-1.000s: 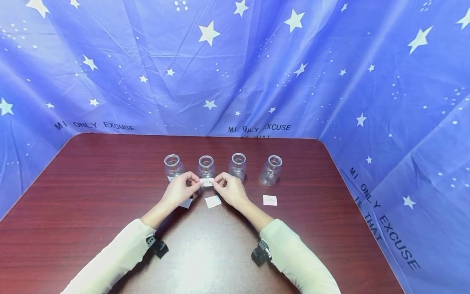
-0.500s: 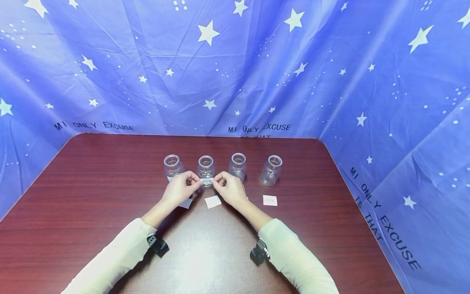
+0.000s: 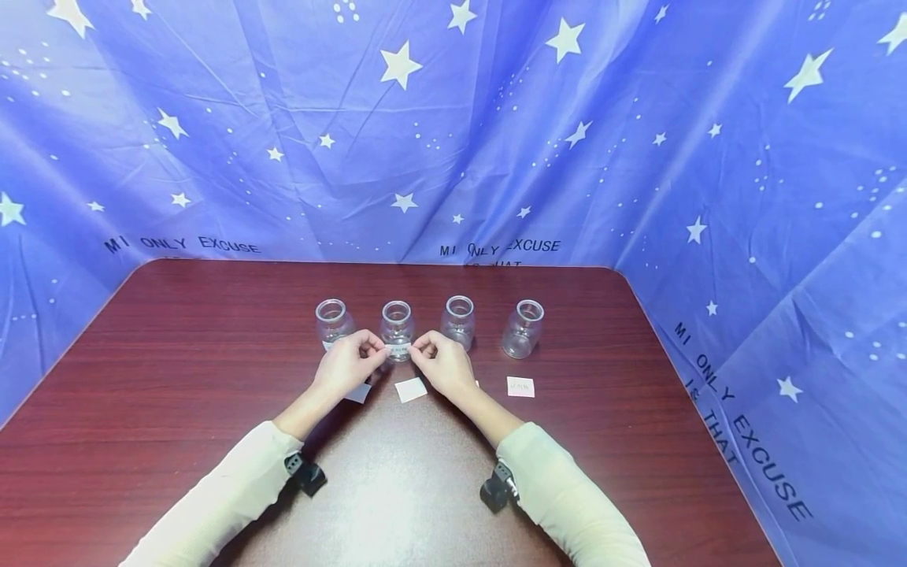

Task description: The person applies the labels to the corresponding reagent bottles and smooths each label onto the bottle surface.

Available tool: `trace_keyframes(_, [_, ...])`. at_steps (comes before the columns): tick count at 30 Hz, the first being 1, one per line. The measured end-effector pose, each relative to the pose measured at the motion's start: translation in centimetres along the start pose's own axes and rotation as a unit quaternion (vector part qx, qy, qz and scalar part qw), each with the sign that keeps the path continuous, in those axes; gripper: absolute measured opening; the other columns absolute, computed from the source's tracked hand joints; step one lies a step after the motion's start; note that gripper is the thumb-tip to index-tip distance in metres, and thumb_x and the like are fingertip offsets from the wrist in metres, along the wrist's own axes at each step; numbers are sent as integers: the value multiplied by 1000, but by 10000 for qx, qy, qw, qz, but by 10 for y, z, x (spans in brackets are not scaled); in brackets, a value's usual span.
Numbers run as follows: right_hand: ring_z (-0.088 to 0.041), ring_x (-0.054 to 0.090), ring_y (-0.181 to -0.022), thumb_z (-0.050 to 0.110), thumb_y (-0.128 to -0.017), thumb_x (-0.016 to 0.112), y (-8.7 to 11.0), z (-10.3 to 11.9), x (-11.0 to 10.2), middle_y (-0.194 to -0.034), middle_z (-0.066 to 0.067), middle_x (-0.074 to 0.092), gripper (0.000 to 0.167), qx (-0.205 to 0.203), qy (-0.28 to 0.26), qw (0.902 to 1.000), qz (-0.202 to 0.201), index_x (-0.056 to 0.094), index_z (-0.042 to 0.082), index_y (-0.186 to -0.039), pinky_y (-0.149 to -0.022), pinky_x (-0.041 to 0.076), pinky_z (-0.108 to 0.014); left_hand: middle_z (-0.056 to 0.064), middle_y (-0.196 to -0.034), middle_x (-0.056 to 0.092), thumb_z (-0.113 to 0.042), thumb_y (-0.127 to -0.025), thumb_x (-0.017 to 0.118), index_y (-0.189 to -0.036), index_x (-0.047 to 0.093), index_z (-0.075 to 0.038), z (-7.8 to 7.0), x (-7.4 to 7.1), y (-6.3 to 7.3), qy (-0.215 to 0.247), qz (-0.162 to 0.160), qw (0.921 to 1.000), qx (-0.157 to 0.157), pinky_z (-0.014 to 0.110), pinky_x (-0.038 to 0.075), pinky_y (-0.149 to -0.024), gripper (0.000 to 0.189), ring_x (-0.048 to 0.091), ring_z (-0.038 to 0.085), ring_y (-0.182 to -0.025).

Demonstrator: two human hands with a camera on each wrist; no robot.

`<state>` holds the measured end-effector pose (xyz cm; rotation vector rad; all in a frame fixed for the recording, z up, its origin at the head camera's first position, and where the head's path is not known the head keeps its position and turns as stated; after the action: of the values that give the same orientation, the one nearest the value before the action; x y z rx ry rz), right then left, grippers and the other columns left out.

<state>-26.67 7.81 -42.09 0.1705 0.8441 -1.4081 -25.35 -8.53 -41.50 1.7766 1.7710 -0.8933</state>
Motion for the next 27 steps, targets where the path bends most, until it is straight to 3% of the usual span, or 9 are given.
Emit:
trace_keyframes(6, [-4, 46, -52, 16, -81, 72, 1, 1, -3, -58, -1, 57, 12, 24, -59, 10000, -74, 64, 7, -80, -49, 37, -17, -7, -67, 62, -33, -85, 65, -84, 64, -17, 2, 0, 2, -171, 35, 9998, -129, 25, 40, -55, 16, 51, 5, -57])
trace_keyframes(15, [-4, 46, -49, 23, -80, 73, 1, -3, -2, -59, -2, 59, 37, 514, -16, 9985, 175, 58, 6, -110, -52, 39, -20, -6, -77, 66, -41, -86, 61, -98, 67, -16, 7, 2, 2, -621, 417, 9961, -476, 30, 45, -60, 28, 59, 8, -67])
trace_keyframes(21, [-5, 49, -51, 27, -76, 77, -2, -3, 4, -60, -2, 61, 56, 618, 45, 9973, 399, 54, 7, -124, -52, 41, -20, -4, -78, 66, -40, -87, 61, -119, 62, -12, 4, 6, -1, -723, 670, 9944, -384, 32, 47, -63, 42, 59, 9, -69])
trace_keyframes(27, [-5, 50, -52, 31, -75, 77, -3, -3, 10, -61, -2, 61, 58, 694, -3, 9967, 415, 54, 9, -123, -53, 42, -21, -5, -75, 64, -38, -88, 60, -124, 59, -13, 2, 8, -3, -759, 682, 9943, -304, 27, 43, -59, 44, 55, 7, -64])
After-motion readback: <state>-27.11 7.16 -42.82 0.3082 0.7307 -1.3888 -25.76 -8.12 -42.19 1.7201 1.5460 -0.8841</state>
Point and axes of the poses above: each hand's wrist, its own y-axis away from the middle knuckle, its own x-axis out of the palm, z = x × y, the point moved 8 cm from there along -y, towards the middle knuckle
